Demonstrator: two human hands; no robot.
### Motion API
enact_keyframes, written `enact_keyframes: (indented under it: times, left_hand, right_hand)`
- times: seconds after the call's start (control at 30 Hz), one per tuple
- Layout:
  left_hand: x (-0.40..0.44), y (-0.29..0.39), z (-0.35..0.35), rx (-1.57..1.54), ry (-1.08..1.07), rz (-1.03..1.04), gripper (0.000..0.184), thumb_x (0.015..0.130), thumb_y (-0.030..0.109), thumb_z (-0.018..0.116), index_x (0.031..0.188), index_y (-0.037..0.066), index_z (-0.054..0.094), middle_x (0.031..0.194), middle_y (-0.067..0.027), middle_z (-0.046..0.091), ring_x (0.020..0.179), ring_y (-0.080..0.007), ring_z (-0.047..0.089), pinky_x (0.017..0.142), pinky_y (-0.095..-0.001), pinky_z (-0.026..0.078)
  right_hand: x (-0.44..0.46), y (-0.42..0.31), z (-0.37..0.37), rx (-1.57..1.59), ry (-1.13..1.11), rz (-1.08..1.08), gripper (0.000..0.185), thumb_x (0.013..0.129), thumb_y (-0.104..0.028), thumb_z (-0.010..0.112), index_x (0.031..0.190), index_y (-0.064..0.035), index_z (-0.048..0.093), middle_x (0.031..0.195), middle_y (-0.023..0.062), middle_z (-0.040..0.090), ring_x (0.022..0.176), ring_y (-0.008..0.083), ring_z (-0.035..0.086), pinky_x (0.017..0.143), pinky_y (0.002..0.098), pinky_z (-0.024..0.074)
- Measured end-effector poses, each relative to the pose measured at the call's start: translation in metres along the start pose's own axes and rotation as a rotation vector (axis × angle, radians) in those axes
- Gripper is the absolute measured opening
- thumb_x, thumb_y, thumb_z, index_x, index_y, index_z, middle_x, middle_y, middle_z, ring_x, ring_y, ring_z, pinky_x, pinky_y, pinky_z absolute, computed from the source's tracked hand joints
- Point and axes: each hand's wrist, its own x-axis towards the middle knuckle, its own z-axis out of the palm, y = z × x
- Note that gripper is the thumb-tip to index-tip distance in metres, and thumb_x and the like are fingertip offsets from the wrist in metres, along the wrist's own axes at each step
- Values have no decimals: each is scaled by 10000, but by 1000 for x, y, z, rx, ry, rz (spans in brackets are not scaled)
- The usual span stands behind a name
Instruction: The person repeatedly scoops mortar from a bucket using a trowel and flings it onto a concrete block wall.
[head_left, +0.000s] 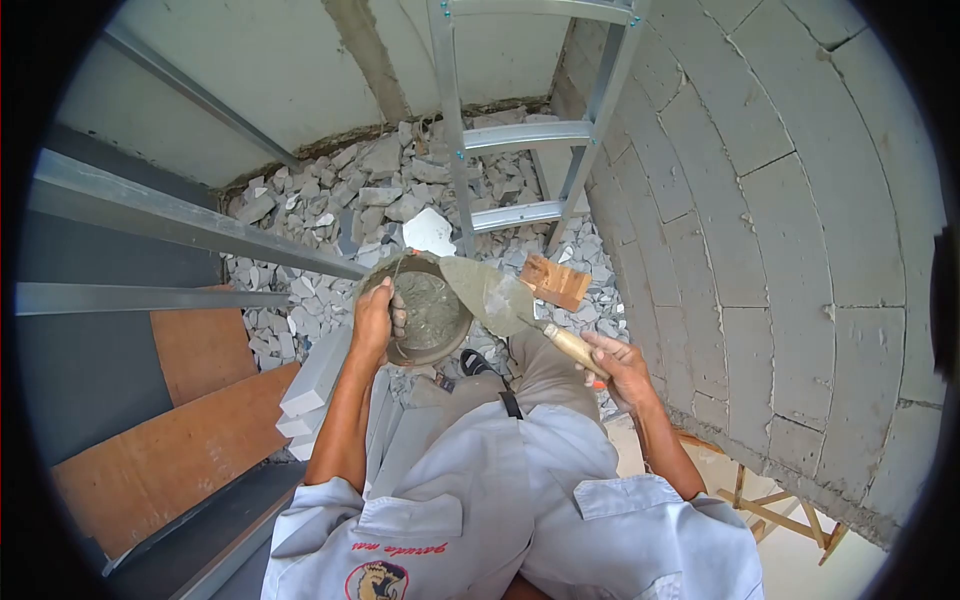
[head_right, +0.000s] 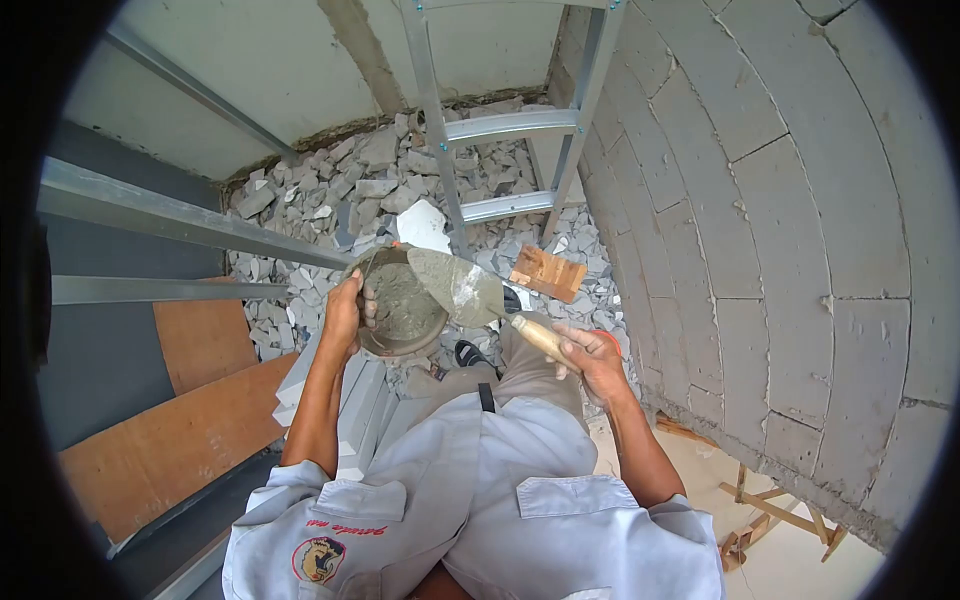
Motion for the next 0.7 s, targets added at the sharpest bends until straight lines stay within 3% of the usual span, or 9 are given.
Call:
enact_keyframes:
  times: [0.07, 0.13, 0.2, 0.23, 0.27, 0.33, 0.4, 0.5, 0.7]
  left_hand:
    - [-2, 1, 3, -5, -11, 10, 358, 1026, 402, 556, 903, 70, 606, 684, -28, 598, 490, -137, 512, 470, -300, 462]
    - [-5, 5, 12, 22, -58, 39, 360, 1024, 406, 553, 933, 62, 607, 708, -39, 614, 501, -148, 538, 485, -305, 484]
    - [-14, 11, 15, 67, -104, 87, 374, 1023, 416, 544, 957, 54, 610, 732, -50, 632, 524, -166, 578, 501, -312, 503]
    - [-19, 15, 15, 40, -112, 70, 389, 1022, 426, 539, 964, 49, 614, 743, -60, 641, 553, -178, 604, 516, -316, 513]
    - [-24, 20, 13, 10, -113, 56, 403, 1021, 436, 534, 972, 45, 618, 753, -71, 650, 582, -189, 629, 531, -320, 523]
    - [-34, 28, 11, -100, -121, 21, 423, 1025, 455, 530, 993, 47, 635, 787, -76, 656, 654, -213, 670, 597, -329, 546]
    - [-39, 19, 14, -286, -122, 62, 448, 1028, 480, 523, 1005, 47, 637, 827, -89, 662, 727, -218, 677, 655, -347, 556]
    - [-54, 30, 21, -346, -179, 127, 480, 1032, 507, 507, 1013, 45, 636, 903, -106, 667, 871, -230, 668, 785, -379, 553]
    - [-46, 31, 24, -274, -368, 189, 539, 1040, 482, 537, 1159, -33, 644, 1025, -132, 697, 985, -252, 660, 956, -383, 488]
  right_hand:
    - [-7, 18, -11, 104, -178, 54, 658, 897, -54, 773, 1482, 36, 485, 1106, 103, 681, 879, 158, 684, 740, 324, 586]
    - [3, 34, 3, -114, -177, 132, 392, 881, -29, 793, 1235, 24, 634, 907, 70, 680, 762, 158, 658, 704, 301, 550]
    - [22, 30, 53, -109, 23, 87, 249, 861, -40, 805, 1027, -16, 621, 840, 40, 647, 737, 149, 649, 676, 308, 543]
    - [44, 46, 64, -127, 26, -38, 240, 854, -75, 820, 951, -42, 603, 816, 29, 640, 705, 135, 635, 645, 309, 531]
    - [52, 40, 85, -157, 29, -73, 241, 860, -117, 827, 973, -36, 630, 864, 41, 671, 765, 132, 653, 705, 301, 541]
    - [69, 39, 125, -51, -142, -233, 371, 885, -158, 821, 1190, -5, 674, 1052, 44, 723, 953, 115, 655, 865, 278, 521]
    - [73, 38, 167, -4, -178, -325, 413, 890, -173, 825, 1239, -13, 674, 1042, 23, 701, 948, 101, 638, 860, 272, 511]
    - [67, 34, 203, 91, -343, -202, 336, 895, -109, 803, 1192, -26, 669, 1051, 28, 684, 929, 121, 655, 879, 279, 536]
    - [46, -7, 217, -45, -322, -343, 216, 864, -99, 823, 977, -75, 640, 883, -40, 609, 792, 60, 564, 736, 241, 472]
